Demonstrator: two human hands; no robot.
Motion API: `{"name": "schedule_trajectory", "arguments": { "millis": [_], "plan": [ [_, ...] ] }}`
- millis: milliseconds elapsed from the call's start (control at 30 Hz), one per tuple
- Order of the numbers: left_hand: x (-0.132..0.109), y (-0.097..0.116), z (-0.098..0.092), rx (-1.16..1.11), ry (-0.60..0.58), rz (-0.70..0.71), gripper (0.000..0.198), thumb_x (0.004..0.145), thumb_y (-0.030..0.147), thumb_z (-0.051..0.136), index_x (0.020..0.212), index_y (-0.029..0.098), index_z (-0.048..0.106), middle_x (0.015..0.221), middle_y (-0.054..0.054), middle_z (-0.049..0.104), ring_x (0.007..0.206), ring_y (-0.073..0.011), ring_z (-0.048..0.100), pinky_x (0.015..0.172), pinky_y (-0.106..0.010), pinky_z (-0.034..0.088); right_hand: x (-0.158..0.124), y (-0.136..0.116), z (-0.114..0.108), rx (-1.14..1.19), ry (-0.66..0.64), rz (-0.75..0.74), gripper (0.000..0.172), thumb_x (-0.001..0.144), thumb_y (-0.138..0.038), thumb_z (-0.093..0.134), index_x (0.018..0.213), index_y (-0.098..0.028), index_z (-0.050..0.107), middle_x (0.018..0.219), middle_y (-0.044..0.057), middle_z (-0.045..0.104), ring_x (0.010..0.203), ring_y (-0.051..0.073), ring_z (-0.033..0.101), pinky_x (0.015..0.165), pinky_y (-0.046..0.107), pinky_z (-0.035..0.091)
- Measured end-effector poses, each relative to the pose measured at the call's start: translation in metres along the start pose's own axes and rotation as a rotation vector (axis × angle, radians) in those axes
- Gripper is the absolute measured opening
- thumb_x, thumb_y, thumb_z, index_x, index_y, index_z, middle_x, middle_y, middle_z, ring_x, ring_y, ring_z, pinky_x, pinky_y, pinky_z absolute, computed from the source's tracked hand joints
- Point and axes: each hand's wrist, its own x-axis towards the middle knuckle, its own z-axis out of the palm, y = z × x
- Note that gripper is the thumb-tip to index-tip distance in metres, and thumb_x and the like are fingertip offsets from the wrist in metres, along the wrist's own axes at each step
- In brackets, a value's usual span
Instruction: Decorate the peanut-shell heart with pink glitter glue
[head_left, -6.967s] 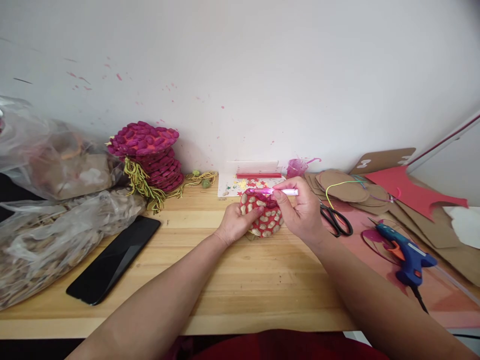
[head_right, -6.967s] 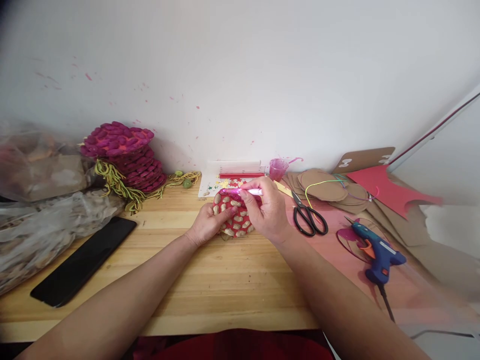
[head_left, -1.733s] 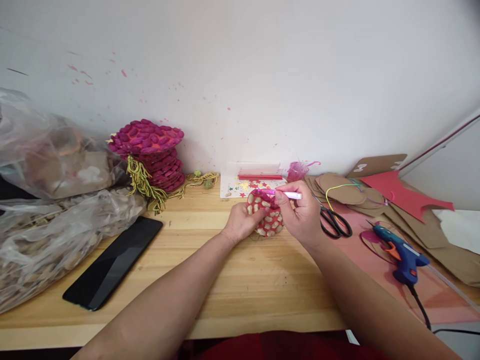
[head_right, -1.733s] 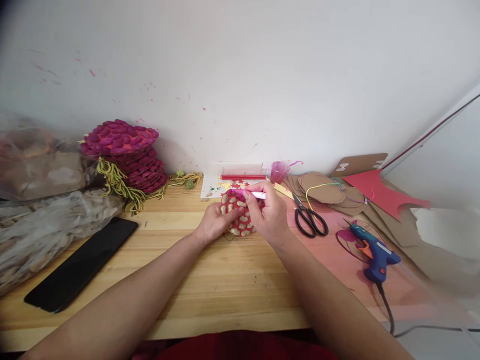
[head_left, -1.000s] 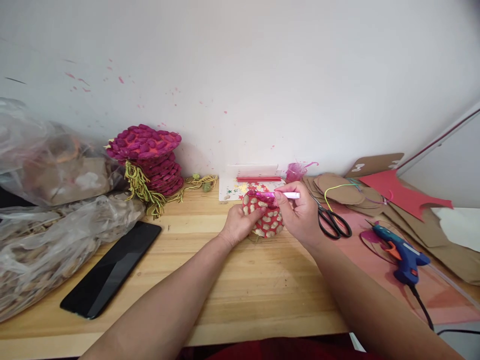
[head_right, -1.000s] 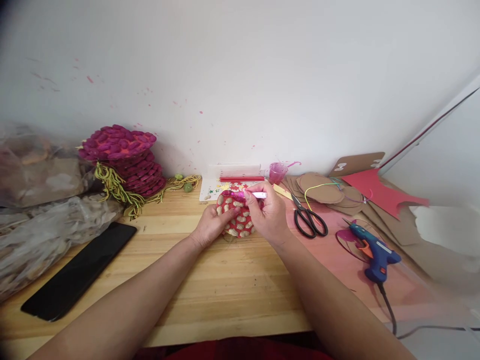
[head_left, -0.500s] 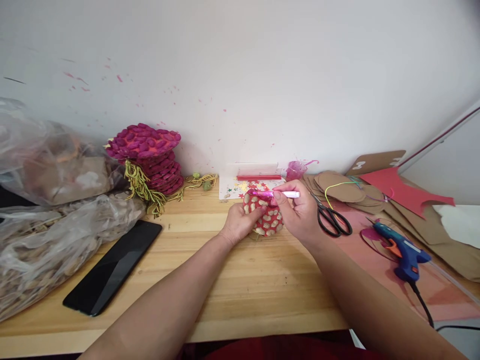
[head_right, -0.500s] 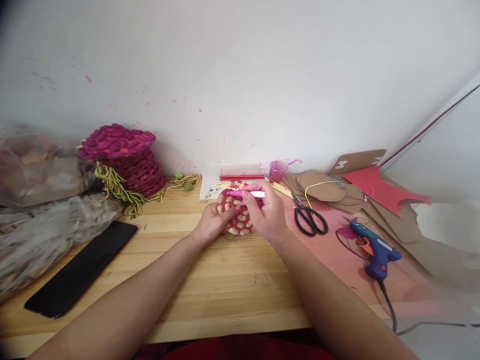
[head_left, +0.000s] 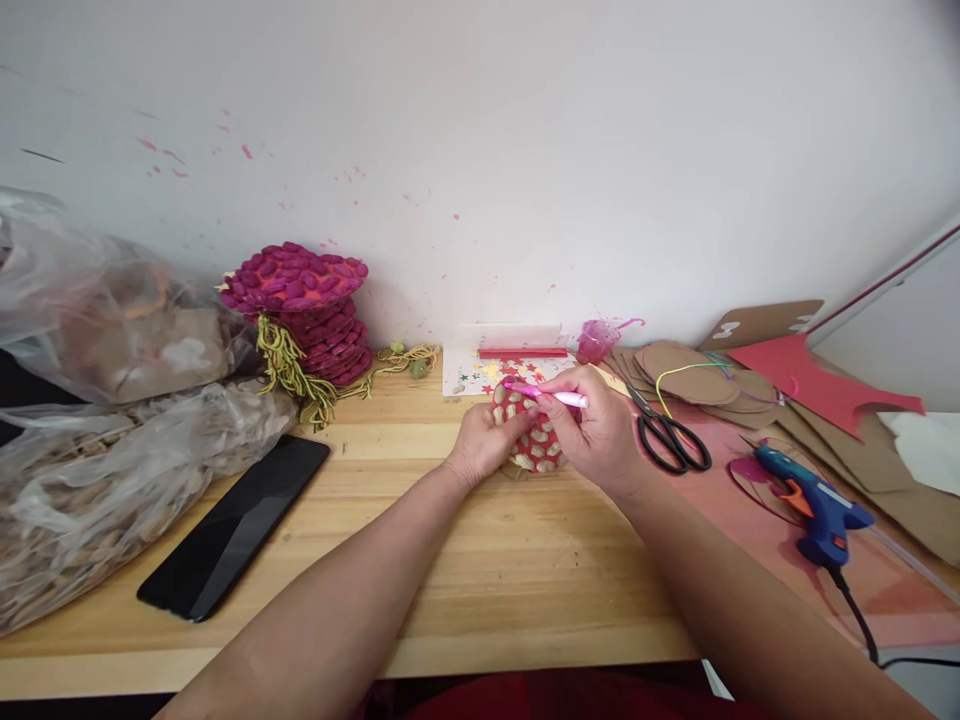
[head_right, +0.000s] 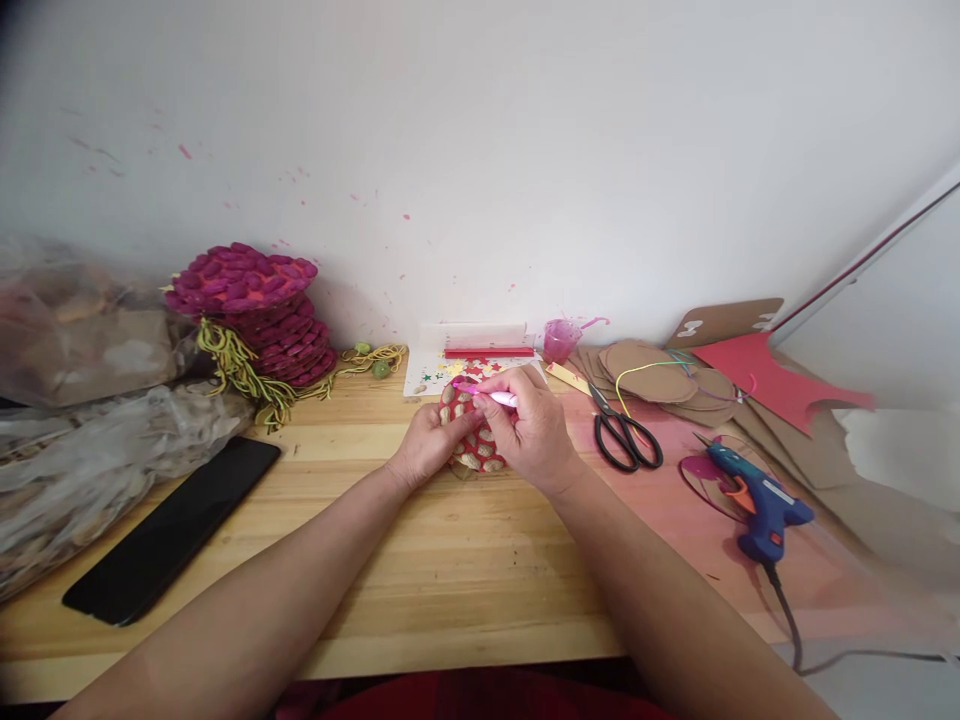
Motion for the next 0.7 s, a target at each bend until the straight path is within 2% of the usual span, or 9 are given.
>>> {"name": "schedule_trajectory", "arguments": {
  "millis": [167,267,400,567,700],
  "plan": [
    [0.0010,-0.0012,0.0003,-0.134,0.006,-0.041,0.047,0.066,0.057,0.085,0.083,0.015,0.074,0.079,-0.008,0.078,0.069,-0.0210,0.072,0.069,-0.031,0.058,0.0010,0.0021,-0.0027,0.012,0.029,0.015,0.002,0.096,-0.025,0.061,0.096,-0.024,0.062,0.087,0.003,0.069,0.081,0.019,0.066,0.073,0.034,0.052],
    [-0.0004,0.0001,0.0005,-0.114,-0.032,-0.036,0.047,0.065,0.057,0.086,0.080,0.014,0.074,0.079,-0.008,0.079,0.068,-0.0208,0.071,0.067,-0.031,0.058,0.0010,0.0016,-0.0025,0.045,0.025,0.023,0.002,0.097,-0.025,0.062,0.097,-0.024,0.062,0.089,0.003,0.070,0.083,0.019,0.066,0.073,0.033,0.052],
    [-0.0022,0.0039,0.0003,-0.061,-0.010,-0.030,0.046,0.064,0.057,0.086,0.076,0.014,0.074,0.074,-0.007,0.077,0.067,-0.0202,0.071,0.065,-0.029,0.056,0.0004,0.0010,-0.0007,0.028,-0.007,-0.010,0.003,0.096,-0.023,0.062,0.099,-0.024,0.062,0.089,0.003,0.070,0.084,0.019,0.066,0.071,0.031,0.051],
    [0.0021,-0.0021,-0.0004,-0.172,0.028,-0.055,0.049,0.063,0.057,0.088,0.084,0.014,0.075,0.077,-0.008,0.078,0.068,-0.0221,0.072,0.067,-0.032,0.058,0.0015,0.0046,-0.0024,-0.012,0.006,-0.044,0.003,0.095,-0.021,0.062,0.096,-0.023,0.061,0.086,0.003,0.068,0.081,0.018,0.065,0.071,0.031,0.051],
    [0.0033,-0.0053,-0.0003,-0.189,0.002,-0.076,0.050,0.061,0.056,0.089,0.084,0.014,0.075,0.077,-0.009,0.078,0.066,-0.0224,0.072,0.066,-0.033,0.059,0.0022,0.0045,-0.0043,0.036,0.032,-0.005,0.001,0.096,-0.022,0.063,0.095,-0.023,0.062,0.087,0.003,0.069,0.080,0.018,0.066,0.072,0.032,0.051]
  ]
}}
